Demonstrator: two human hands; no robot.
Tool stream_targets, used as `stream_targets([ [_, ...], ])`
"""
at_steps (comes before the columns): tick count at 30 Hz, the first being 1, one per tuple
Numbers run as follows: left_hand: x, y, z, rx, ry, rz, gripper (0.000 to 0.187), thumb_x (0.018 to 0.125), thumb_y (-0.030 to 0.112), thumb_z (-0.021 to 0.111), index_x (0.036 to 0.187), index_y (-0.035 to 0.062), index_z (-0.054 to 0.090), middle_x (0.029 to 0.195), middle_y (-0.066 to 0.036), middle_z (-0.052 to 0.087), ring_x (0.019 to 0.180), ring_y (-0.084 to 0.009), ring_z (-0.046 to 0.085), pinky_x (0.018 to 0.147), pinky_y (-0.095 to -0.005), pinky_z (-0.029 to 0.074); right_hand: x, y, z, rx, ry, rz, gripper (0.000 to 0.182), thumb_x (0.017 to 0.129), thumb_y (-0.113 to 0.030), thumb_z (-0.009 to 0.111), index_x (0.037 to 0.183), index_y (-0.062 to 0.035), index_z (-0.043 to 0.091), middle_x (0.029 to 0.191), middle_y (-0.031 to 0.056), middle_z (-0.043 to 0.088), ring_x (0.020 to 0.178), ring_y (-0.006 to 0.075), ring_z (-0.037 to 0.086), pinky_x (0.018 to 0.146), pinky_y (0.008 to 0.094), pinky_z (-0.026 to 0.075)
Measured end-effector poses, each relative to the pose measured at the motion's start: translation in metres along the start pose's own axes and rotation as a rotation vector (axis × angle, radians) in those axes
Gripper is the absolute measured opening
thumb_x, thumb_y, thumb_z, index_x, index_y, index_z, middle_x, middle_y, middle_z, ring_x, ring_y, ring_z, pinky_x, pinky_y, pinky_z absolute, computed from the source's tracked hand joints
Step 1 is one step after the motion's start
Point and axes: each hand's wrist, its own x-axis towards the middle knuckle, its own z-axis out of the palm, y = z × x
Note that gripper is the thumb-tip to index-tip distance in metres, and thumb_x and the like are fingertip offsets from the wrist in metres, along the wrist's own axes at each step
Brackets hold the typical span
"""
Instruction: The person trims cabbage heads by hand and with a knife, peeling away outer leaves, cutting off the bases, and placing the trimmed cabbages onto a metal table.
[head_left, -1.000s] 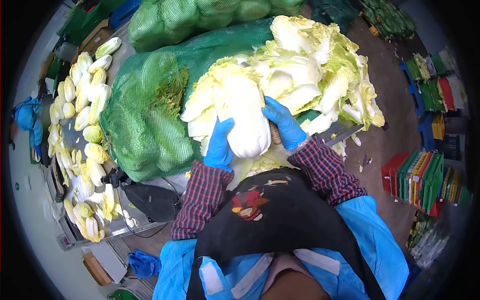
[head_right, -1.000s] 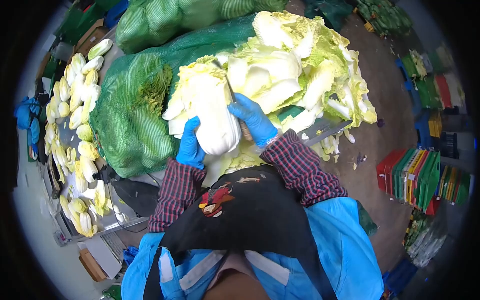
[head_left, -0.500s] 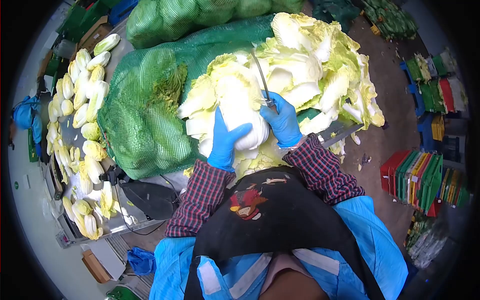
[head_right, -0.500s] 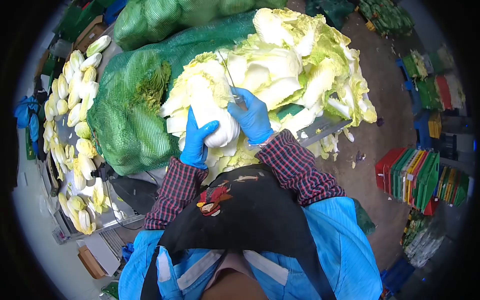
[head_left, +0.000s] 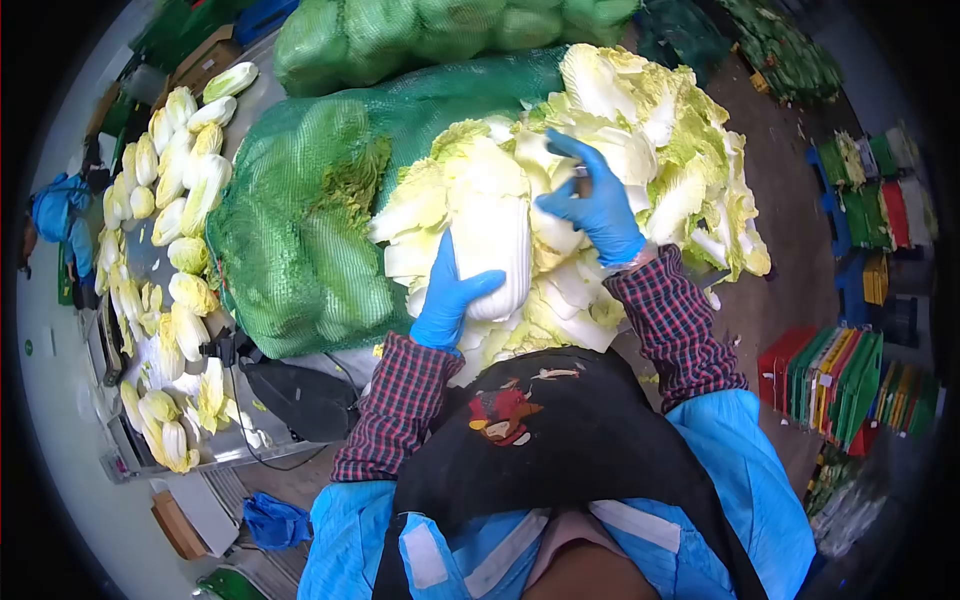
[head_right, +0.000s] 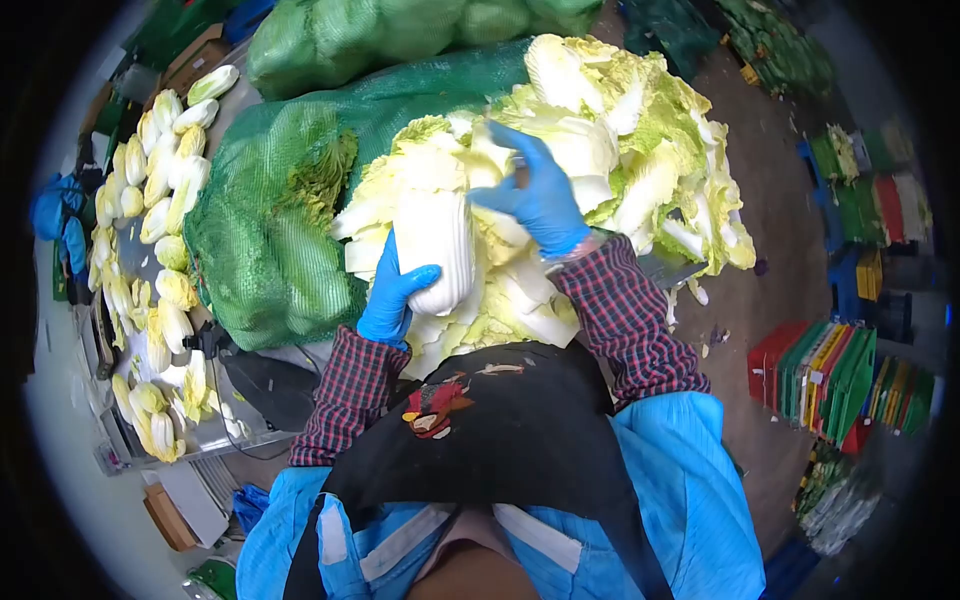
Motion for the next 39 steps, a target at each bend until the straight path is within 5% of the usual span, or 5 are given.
stream_targets([
  [5,-0.011,0.004,0.007,-0.108,-0.062,-0.110,0.090,0.067,0.012,0.075,0.143,0.0023,0.029,0.135,-0.012,0.046,0.125,-0.0249,0.046,0.105,-0.0390,0.039,0.035,-0.015,-0.006,-0.147,-0.012,0.158,0.029,0.076,-0.013,0.074,0.101,-0.0009,0.066,0.091,0.0070,0.065,0.077,0.0140,0.059,0.072,0.0290,0.049],
  [9,-0.018,-0.012,-0.018,-0.447,-0.058,-0.133,0.088,0.072,0.018,0.076,0.144,0.0017,0.028,0.138,-0.013,0.044,0.128,-0.0277,0.044,0.108,-0.0423,0.037,0.051,0.012,-0.035,-0.586,0.060,-0.197,0.036,0.078,-0.023,0.074,0.108,-0.0042,0.066,0.092,0.0024,0.063,0.072,0.0095,0.057,0.057,0.0242,0.046],
  [13,-0.006,-0.016,-0.025,-0.710,-0.095,-0.161,0.088,0.075,0.023,0.077,0.144,0.0024,0.028,0.140,-0.014,0.043,0.130,-0.0289,0.042,0.110,-0.0446,0.035,-0.023,-0.004,0.003,0.420,-0.391,0.435,0.059,0.081,-0.022,0.074,0.132,-0.0035,0.050,0.108,0.0051,0.063,0.089,0.0115,0.060,0.072,0.0249,0.050],
  [17,0.007,0.016,-0.009,-0.272,-0.115,-0.041,0.091,0.077,0.025,0.076,0.146,0.0022,0.021,0.144,-0.012,0.038,0.132,-0.0273,0.039,0.111,-0.0414,0.032,-0.036,-0.004,0.018,0.647,-0.282,0.425,0.054,0.083,-0.020,0.072,0.129,-0.0018,0.052,0.112,0.0087,0.061,0.092,0.0121,0.060,0.080,0.0250,0.050],
  [39,0.001,-0.004,0.013,-0.275,0.118,0.041,0.081,0.068,0.005,0.073,0.139,0.0024,0.035,0.121,-0.010,0.053,0.111,-0.0235,0.054,0.096,-0.0354,0.047,-0.048,0.017,0.031,0.054,-0.048,0.088,0.035,0.083,-0.013,0.063,0.115,0.0022,0.061,0.092,0.0057,0.066,0.083,0.0076,0.057,0.075,0.0247,0.049],
])
